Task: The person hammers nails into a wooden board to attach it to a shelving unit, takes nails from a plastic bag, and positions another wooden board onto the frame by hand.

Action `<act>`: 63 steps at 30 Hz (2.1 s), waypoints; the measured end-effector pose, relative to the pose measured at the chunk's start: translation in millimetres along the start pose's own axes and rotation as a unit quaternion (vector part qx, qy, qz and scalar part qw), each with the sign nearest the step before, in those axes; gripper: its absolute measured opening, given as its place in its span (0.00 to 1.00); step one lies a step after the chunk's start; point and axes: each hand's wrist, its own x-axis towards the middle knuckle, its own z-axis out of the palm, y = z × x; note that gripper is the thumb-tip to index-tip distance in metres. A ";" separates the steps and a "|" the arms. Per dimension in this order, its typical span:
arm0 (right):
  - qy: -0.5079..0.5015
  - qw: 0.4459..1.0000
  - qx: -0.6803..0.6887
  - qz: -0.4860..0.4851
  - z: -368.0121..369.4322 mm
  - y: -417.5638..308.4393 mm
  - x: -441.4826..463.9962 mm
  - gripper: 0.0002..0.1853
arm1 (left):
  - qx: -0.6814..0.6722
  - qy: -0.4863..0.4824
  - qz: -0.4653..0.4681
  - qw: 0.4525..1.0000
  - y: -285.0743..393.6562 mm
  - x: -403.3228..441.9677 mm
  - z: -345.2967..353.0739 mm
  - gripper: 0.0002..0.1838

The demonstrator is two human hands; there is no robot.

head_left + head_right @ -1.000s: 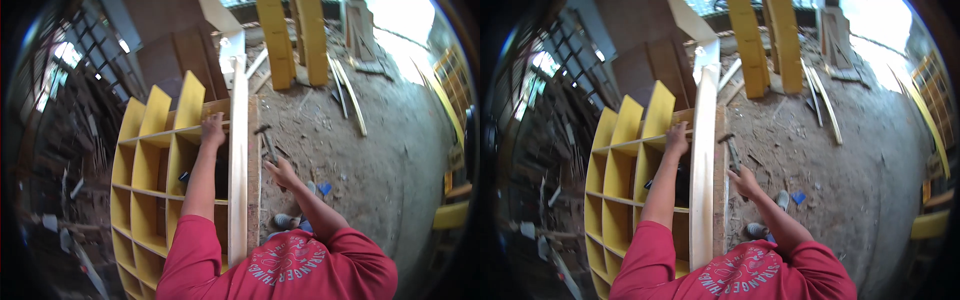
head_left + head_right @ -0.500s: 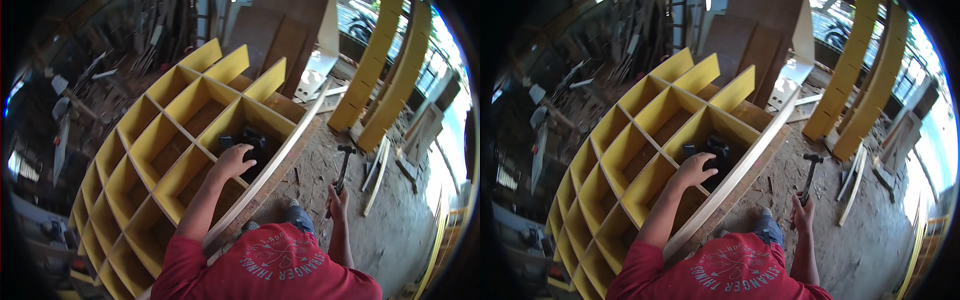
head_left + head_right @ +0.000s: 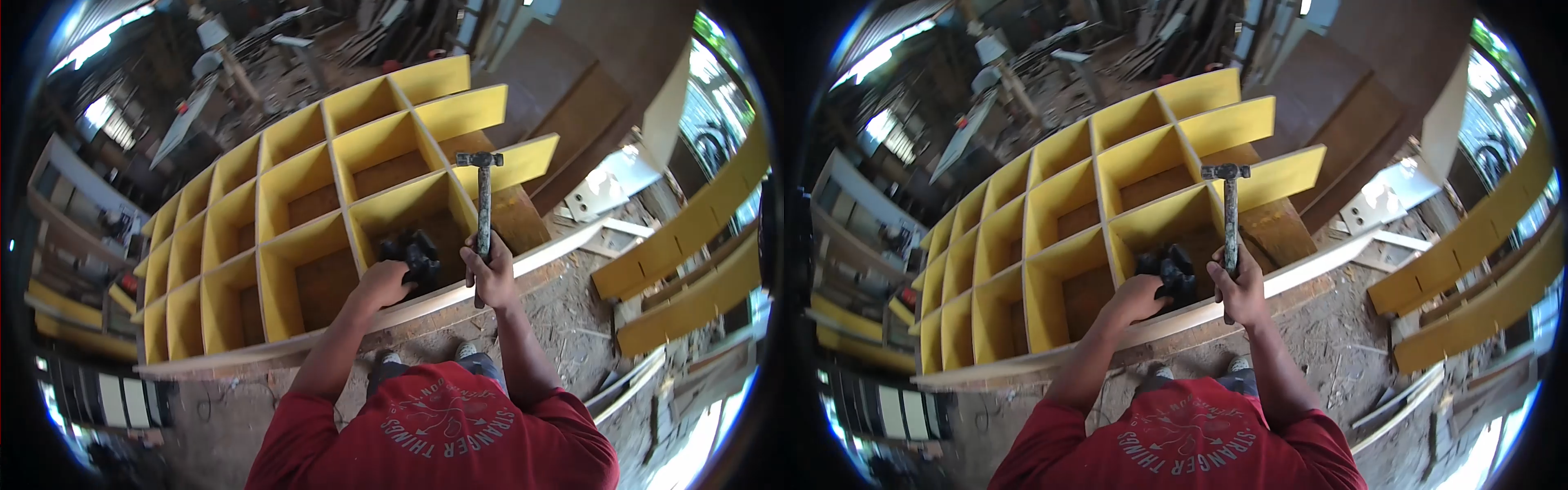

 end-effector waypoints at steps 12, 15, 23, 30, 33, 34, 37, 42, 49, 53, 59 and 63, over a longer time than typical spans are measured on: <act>-0.086 0.989 -0.117 0.019 -11.7 56.3 48.1 0.05 | -0.143 0.405 -0.149 0.891 10.5 -191.2 37.2 0.13; -0.095 0.986 -0.133 0.042 -12.8 63.2 49.5 0.05 | -0.127 0.432 -0.216 0.867 10.0 -249.2 47.3 0.12; -0.078 0.974 -0.214 -0.009 -6.5 69.7 49.3 0.09 | -0.190 0.436 -0.260 0.840 -23.0 -309.2 111.8 0.09; 0.033 0.931 -0.333 -0.146 42.0 68.5 6.7 0.14 | -0.220 0.430 -0.236 0.843 -99.0 -404.2 124.2 0.10; 0.023 0.945 -0.290 -0.152 116.1 57.2 -43.9 0.16 | -0.264 0.420 -0.239 0.835 -133.3 -461.1 131.8 0.11; 0.006 0.956 -0.256 -0.146 145.7 57.9 -60.4 0.16 | -0.259 0.426 -0.234 0.835 -146.4 -476.9 138.6 0.11; -0.056 0.966 -0.222 -0.122 245.1 52.4 -112.0 0.13 | -0.245 0.433 -0.237 0.834 -186.2 -522.8 152.1 0.11; -0.219 0.929 -0.288 -0.076 373.2 56.0 -171.1 0.10 | -0.303 0.442 -0.256 0.804 -233.0 -576.5 148.5 0.12; -0.431 0.814 -0.384 -0.069 559.2 111.0 -192.3 0.17 | -0.333 0.447 -0.294 0.777 -301.2 -635.7 143.4 0.14; -0.530 0.794 -0.294 -0.044 674.1 163.1 -198.9 0.21 | -0.387 0.461 -0.319 0.732 -352.9 -673.2 127.7 0.15; -0.627 0.747 -0.217 -0.038 806.3 197.0 -250.9 0.23 | -0.517 0.575 -0.190 0.605 -434.4 -694.6 46.2 0.32; -0.603 0.780 -0.167 -0.026 833.4 204.4 -264.7 0.26 | -0.536 0.583 -0.218 0.570 -483.8 -695.2 6.0 0.24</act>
